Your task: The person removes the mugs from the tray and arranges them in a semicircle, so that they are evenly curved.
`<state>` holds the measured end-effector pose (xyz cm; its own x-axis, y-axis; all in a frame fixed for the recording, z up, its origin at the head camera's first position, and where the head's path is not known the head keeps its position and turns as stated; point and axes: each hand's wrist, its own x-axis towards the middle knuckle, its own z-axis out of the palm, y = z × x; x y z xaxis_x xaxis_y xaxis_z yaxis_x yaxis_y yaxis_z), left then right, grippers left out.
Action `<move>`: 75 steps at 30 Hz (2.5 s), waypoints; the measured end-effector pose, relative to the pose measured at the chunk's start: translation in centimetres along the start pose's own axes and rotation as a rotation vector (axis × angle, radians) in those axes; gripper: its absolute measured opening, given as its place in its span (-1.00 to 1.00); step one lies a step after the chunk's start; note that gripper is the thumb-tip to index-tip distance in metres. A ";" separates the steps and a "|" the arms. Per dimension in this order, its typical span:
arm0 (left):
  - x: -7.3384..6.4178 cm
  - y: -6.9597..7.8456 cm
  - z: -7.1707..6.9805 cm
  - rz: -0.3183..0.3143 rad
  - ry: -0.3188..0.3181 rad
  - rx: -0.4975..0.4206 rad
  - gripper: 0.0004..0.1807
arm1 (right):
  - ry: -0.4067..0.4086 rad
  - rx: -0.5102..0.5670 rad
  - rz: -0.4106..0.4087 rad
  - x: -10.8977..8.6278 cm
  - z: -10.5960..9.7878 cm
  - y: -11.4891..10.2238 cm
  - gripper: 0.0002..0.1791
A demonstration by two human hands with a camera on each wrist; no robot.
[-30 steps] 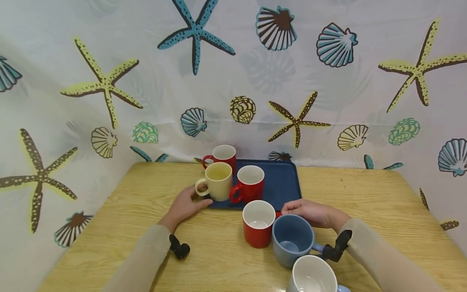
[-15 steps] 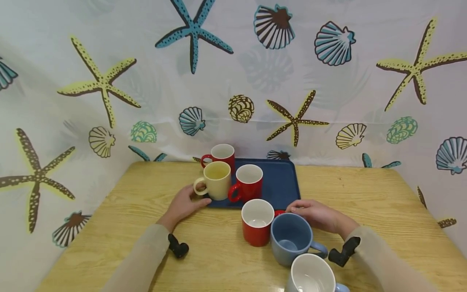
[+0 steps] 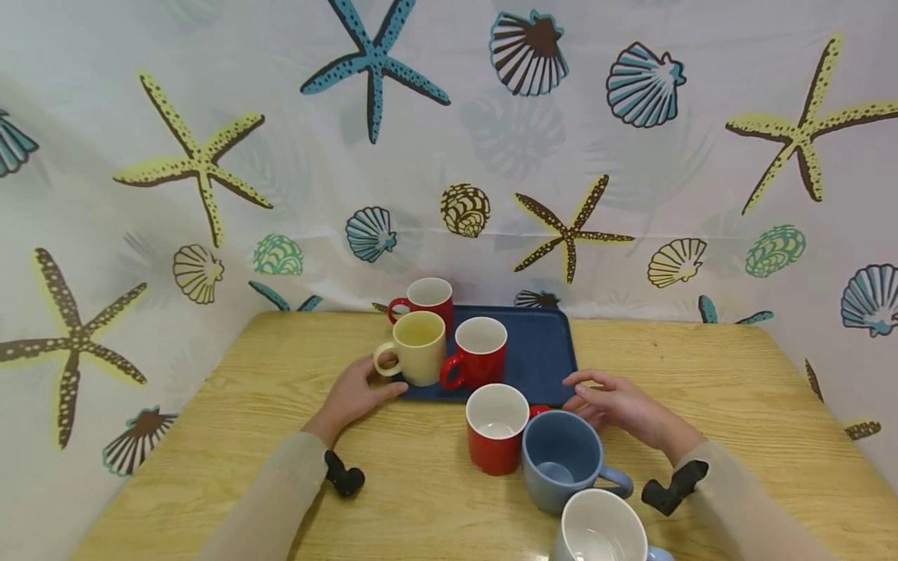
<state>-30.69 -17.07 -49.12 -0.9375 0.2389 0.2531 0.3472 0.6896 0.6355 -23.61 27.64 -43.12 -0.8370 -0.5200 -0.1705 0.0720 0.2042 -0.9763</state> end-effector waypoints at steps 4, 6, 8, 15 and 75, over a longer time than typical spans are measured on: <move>0.1 0.2 -0.1 0.008 0.003 0.001 -0.23 | 0.091 -0.054 -0.051 -0.2 -0.6 -0.3 -0.47; 0.1 0.3 -0.1 0.018 0.007 -0.001 -0.24 | 0.134 -0.082 -0.066 -0.3 -0.8 -0.3 -0.46; 0.1 0.4 -0.1 0.019 0.004 -0.003 -0.24 | 0.182 -0.118 -0.069 -0.3 -1.0 -0.3 -0.43; 0.1 0.2 0.0 -0.003 -0.001 0.001 -0.25 | 0.399 -0.424 -0.077 0.1 -0.9 0.8 -0.41; 0.7 2.9 -2.0 -0.287 -0.070 -0.292 -0.33 | 0.418 -0.932 -0.247 3.2 0.1 4.5 -0.59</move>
<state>-30.29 -16.29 -45.69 -0.9930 0.1181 -0.0085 0.0539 0.5144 0.8558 -25.90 26.81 -48.04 -0.9049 -0.3427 0.2525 -0.4238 0.7814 -0.4581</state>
